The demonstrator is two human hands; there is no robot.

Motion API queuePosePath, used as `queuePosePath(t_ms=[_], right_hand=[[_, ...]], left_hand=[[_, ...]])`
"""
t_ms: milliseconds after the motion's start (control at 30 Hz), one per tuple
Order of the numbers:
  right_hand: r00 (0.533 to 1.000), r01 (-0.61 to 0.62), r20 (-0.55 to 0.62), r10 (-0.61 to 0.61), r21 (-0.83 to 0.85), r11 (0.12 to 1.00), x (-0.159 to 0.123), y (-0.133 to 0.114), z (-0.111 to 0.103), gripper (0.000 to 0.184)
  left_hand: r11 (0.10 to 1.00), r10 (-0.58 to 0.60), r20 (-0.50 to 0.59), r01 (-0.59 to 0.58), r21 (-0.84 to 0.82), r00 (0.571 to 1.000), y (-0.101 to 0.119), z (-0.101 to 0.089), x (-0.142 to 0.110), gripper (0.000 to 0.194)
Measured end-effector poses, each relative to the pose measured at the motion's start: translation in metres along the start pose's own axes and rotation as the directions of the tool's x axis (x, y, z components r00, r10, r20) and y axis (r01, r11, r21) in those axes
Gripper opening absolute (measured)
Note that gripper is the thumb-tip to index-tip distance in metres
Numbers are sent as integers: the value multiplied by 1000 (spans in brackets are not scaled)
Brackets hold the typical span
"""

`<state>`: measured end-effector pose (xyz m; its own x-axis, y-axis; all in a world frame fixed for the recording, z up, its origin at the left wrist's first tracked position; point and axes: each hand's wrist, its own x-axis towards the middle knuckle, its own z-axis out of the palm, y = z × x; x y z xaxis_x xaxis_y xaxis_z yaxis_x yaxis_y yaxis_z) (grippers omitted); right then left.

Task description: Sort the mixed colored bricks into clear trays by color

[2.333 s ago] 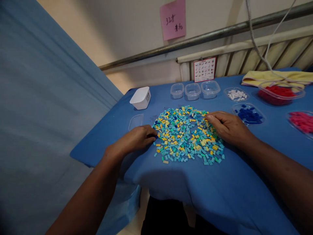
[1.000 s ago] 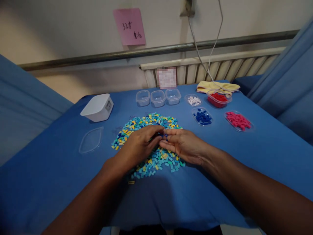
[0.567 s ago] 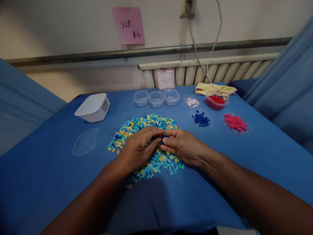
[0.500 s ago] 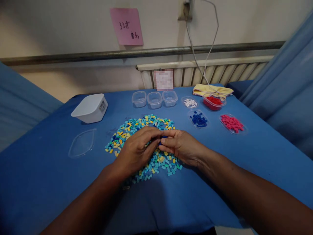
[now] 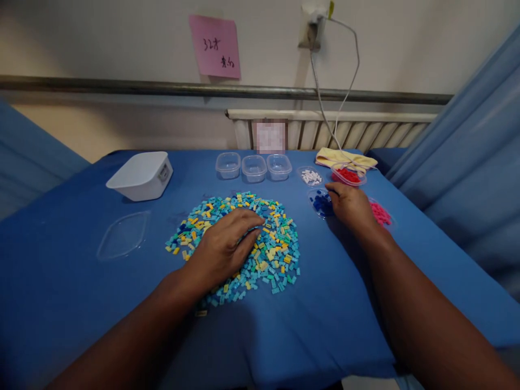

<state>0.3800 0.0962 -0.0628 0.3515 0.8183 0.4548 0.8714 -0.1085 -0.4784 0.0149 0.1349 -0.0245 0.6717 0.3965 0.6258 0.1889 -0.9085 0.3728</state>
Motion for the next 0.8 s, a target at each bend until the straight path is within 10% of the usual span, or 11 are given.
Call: queuePosePath(t_ms=[367, 600, 800], right_hand=[[995, 85, 57, -82, -59, 995, 2, 8, 6, 36], [999, 44, 24, -44, -1, 999, -1, 3, 2, 40], [998, 59, -6, -59, 47, 997, -11, -12, -5, 41]], left_hand=[[997, -12, 20, 10, 79, 1000, -5, -2, -2, 22], [974, -102, -150, 129, 185, 983, -22, -33, 5, 23], [812, -460, -390, 556, 178, 798, -61, -84, -4, 31]])
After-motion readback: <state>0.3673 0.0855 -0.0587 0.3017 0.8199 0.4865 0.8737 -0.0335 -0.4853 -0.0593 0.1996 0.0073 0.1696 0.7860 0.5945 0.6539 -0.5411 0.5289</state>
